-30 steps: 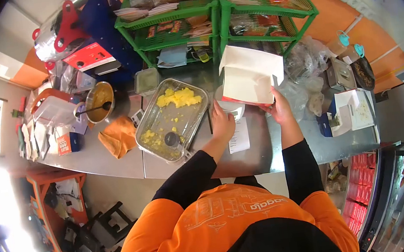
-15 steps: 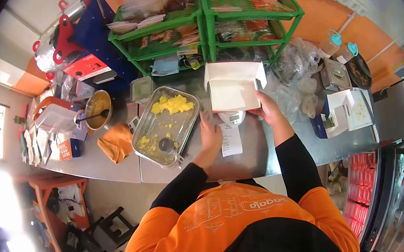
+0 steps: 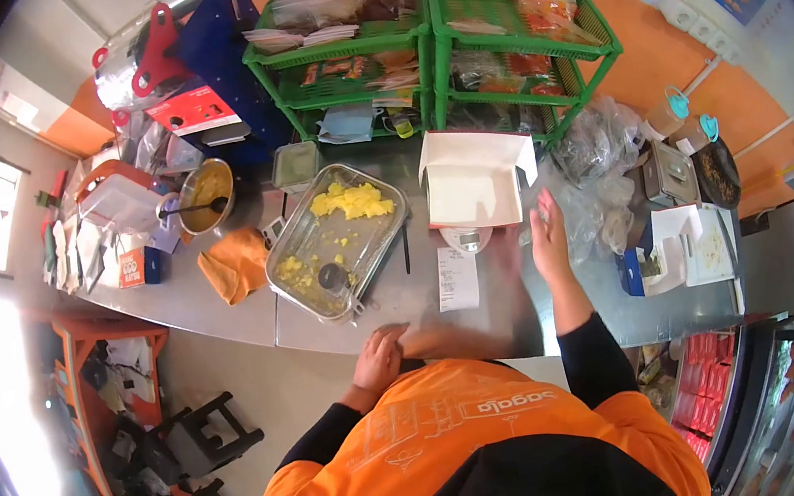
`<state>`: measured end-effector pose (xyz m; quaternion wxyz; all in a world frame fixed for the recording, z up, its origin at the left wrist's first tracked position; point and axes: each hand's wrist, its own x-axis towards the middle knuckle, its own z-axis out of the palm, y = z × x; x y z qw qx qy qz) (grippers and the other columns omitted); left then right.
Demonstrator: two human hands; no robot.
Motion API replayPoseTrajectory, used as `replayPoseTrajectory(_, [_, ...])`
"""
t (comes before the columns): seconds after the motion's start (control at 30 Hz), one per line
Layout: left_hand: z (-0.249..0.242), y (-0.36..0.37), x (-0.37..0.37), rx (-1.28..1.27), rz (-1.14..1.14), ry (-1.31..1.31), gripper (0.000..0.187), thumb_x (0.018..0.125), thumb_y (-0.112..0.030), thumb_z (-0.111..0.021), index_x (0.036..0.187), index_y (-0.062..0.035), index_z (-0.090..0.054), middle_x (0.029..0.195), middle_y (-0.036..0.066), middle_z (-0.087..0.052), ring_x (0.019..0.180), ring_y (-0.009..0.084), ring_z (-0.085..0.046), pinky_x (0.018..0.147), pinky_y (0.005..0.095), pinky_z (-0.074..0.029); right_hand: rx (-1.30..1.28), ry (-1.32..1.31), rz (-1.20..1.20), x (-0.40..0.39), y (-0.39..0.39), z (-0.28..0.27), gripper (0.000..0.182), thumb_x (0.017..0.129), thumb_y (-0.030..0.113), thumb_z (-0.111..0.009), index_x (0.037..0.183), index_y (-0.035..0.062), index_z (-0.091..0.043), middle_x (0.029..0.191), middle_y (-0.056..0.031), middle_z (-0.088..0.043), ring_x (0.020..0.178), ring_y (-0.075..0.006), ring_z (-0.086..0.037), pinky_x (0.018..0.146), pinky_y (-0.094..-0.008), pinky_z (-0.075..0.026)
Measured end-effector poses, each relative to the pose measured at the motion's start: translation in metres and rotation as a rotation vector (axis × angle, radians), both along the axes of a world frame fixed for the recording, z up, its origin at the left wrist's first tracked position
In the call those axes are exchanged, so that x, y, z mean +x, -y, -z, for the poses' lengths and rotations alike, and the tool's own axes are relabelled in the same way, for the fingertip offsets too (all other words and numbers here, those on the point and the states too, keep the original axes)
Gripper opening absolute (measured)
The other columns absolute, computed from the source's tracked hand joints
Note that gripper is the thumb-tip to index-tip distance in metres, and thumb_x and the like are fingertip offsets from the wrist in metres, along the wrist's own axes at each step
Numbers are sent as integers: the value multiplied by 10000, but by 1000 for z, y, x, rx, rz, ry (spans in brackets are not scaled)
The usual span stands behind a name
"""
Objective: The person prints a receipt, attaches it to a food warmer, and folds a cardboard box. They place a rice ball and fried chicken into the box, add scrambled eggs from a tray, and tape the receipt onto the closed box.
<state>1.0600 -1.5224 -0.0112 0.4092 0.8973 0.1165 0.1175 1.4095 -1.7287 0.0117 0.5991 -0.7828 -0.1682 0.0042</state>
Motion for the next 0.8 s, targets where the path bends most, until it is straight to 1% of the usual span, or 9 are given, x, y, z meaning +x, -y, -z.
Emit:
replayPoseTrajectory(0.1, [14, -9, -44, -204, 55, -159, 262, 945, -48, -579, 1201, -48, -641, 1130, 161, -667, 1077, 334, -652, 932, 417, -525, 4, 66, -78, -59, 45, 4, 364, 1050, 178, -542, 1361, -10, -515, 1308, -152, -581, 1237, -235, -547, 1072, -362, -404])
replayPoseTrajectory(0.2, [-3, -12, -54, -448, 157, -324, 215, 982, -88, -566, 1178, -43, -642, 1130, 141, -676, 1069, 297, -673, 914, 404, -539, -161, 243, -62, -133, 97, 2, 201, 985, 47, -547, 1174, -4, -597, 1051, -119, -628, 894, -181, -581, 850, -324, -483])
replayPoseTrajectory(0.3, [3, -17, -28, -542, 324, -447, 227, 986, -100, -562, 1198, -43, -623, 1148, 141, -667, 1067, 292, -671, 912, 401, -538, -248, 126, 41, -218, 153, 10, 171, 963, 38, -576, 1129, 15, -613, 992, -103, -628, 808, -198, -585, 756, -327, -492])
replayPoseTrajectory(0.43, [33, -4, 50, -537, 603, -594, 246, 993, -115, -557, 1224, -43, -597, 1172, 141, -655, 1066, 285, -668, 910, 396, -537, -470, -443, 487, -342, 219, 26, 200, 985, 142, -568, 1097, -1, -652, 985, -171, -681, 852, -292, -654, 779, -375, -525])
replayPoseTrajectory(0.57, [57, 59, 115, -489, 860, -679, 267, 999, -131, -551, 1250, -43, -572, 1195, 141, -643, 1064, 277, -665, 908, 392, -537, -828, -871, 766, -537, 316, 184, 488, 1015, 364, -444, 1030, -59, -688, 1077, -261, -710, 1051, -427, -667, 926, -489, -523])
replayPoseTrajectory(0.6, [60, 81, 123, -482, 902, -693, 272, 1001, -135, -550, 1256, -43, -565, 1201, 141, -640, 1064, 276, -665, 908, 391, -537, -822, -1082, 707, -565, 303, 124, 560, 989, 425, -433, 1047, -60, -706, 1103, -282, -703, 1078, -446, -658, 965, -510, -505])
replayPoseTrajectory(0.63, [62, 104, 129, -474, 947, -708, 278, 1002, -139, -548, 1263, -43, -559, 1207, 141, -637, 1064, 274, -664, 908, 389, -536, -812, -1237, 885, -625, 311, 180, 553, 946, 451, -488, 1053, -38, -724, 1085, -275, -714, 1081, -442, -664, 961, -508, -507])
replayPoseTrajectory(0.67, [62, 129, 132, -468, 986, -720, 284, 1004, -143, -547, 1269, -43, -553, 1213, 141, -634, 1063, 272, -664, 907, 388, -536, -728, -1403, 752, -662, 311, 166, 564, 942, 507, -503, 1137, 31, -733, 1215, -293, -662, 1153, -445, -631, 1000, -508, -492])
replayPoseTrajectory(0.8, [63, 239, 120, -428, 1109, -788, 308, 1010, -159, -542, 1295, -43, -527, 1237, 141, -621, 1062, 265, -661, 905, 384, -535, -406, -1556, 751, -777, 286, 184, 560, 943, 539, -499, 1143, 67, -726, 1157, -236, -692, 1118, -392, -653, 965, -501, -502])
